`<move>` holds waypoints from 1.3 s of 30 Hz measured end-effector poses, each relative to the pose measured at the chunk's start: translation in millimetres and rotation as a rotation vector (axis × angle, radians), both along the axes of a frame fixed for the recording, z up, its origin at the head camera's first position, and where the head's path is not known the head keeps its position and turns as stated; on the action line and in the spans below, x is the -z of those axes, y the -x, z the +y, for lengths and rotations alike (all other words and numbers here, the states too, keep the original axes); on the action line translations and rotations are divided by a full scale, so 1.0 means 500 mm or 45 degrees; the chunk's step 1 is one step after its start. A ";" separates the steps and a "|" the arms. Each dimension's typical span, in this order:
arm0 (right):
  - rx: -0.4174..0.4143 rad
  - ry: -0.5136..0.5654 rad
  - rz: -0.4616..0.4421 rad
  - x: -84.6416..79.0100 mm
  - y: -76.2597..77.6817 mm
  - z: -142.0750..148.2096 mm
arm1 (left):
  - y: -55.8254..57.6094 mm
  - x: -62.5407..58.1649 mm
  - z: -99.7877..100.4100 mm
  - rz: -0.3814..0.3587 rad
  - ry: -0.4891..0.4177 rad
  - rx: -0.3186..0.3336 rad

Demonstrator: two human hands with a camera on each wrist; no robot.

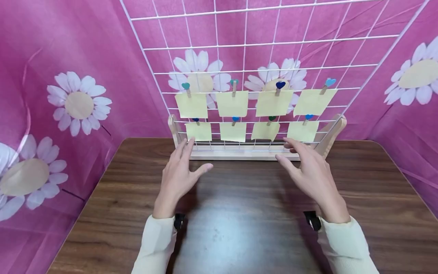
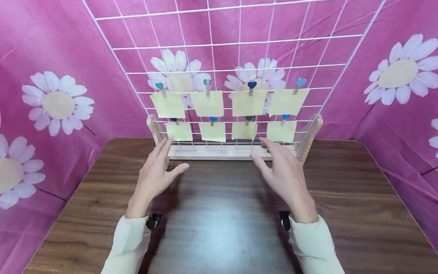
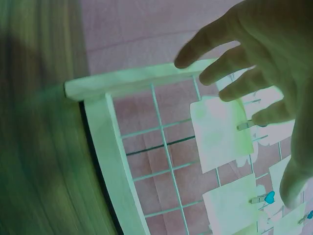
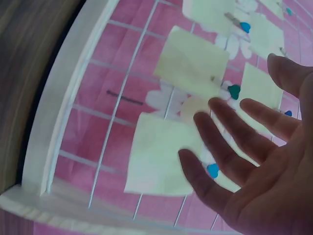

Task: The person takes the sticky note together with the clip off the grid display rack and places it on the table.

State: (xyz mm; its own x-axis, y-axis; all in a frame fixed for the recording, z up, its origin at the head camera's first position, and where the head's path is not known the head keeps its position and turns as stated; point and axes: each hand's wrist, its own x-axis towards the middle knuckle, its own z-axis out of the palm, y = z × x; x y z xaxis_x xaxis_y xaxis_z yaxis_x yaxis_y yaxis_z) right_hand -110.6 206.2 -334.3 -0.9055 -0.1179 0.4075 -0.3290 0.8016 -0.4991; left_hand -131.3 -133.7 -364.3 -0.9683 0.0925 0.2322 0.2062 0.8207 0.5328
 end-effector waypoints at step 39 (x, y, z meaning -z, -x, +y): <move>-0.456 0.687 0.015 -0.152 0.140 -0.246 | 0.088 -0.090 -0.005 0.113 -1.333 -0.146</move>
